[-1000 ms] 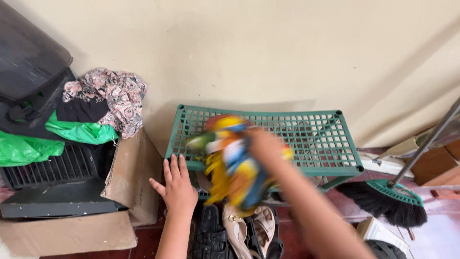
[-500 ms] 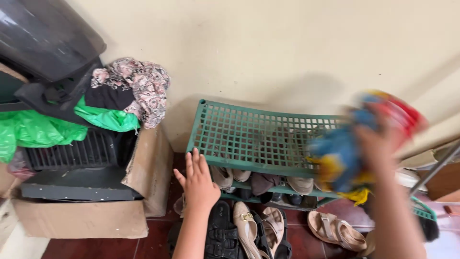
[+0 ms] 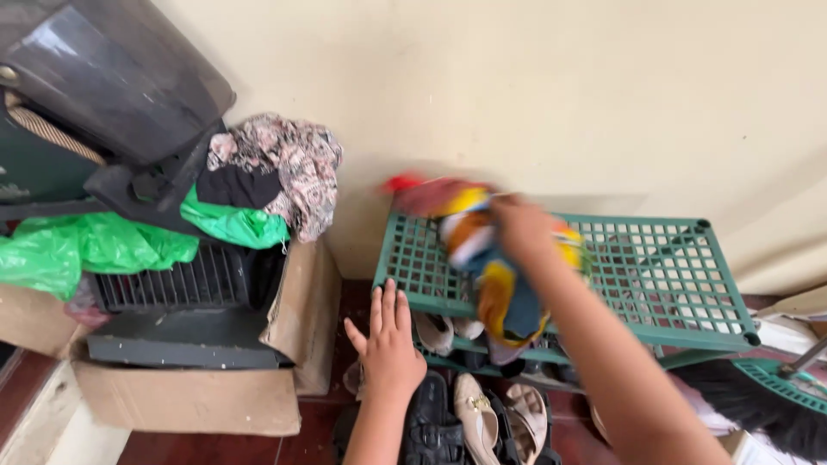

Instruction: Organizing various pieces of footwear on a shoe rack and wiping them down with a cloth.

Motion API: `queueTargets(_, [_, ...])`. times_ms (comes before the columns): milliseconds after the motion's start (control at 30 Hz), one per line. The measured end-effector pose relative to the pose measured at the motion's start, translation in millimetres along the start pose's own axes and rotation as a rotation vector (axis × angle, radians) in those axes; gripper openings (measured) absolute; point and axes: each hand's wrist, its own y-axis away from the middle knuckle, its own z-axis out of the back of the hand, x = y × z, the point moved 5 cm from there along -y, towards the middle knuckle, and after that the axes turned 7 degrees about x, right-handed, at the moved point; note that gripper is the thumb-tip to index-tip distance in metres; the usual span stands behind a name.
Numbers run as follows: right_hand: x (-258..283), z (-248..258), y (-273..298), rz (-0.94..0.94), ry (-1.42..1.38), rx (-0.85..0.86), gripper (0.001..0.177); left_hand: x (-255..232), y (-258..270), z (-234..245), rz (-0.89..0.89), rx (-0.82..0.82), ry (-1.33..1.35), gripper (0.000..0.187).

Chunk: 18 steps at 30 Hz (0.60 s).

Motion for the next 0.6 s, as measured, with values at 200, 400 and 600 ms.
queueTargets(200, [-140.3, 44.0, 45.1, -0.585, -0.031, 0.13, 0.05, 1.6, 3.7, 0.7, 0.006, 0.002, 0.043, 0.088])
queueTargets(400, [-70.1, 15.7, 40.8, -0.463, -0.237, 0.289, 0.089, -0.2, 5.0, 4.0, -0.022, -0.052, 0.08, 0.088])
queueTargets(600, [141.0, 45.3, 78.5, -0.013, -0.269, 0.266, 0.071, 4.1, 3.5, 10.6, -0.039, -0.109, 0.279, 0.092])
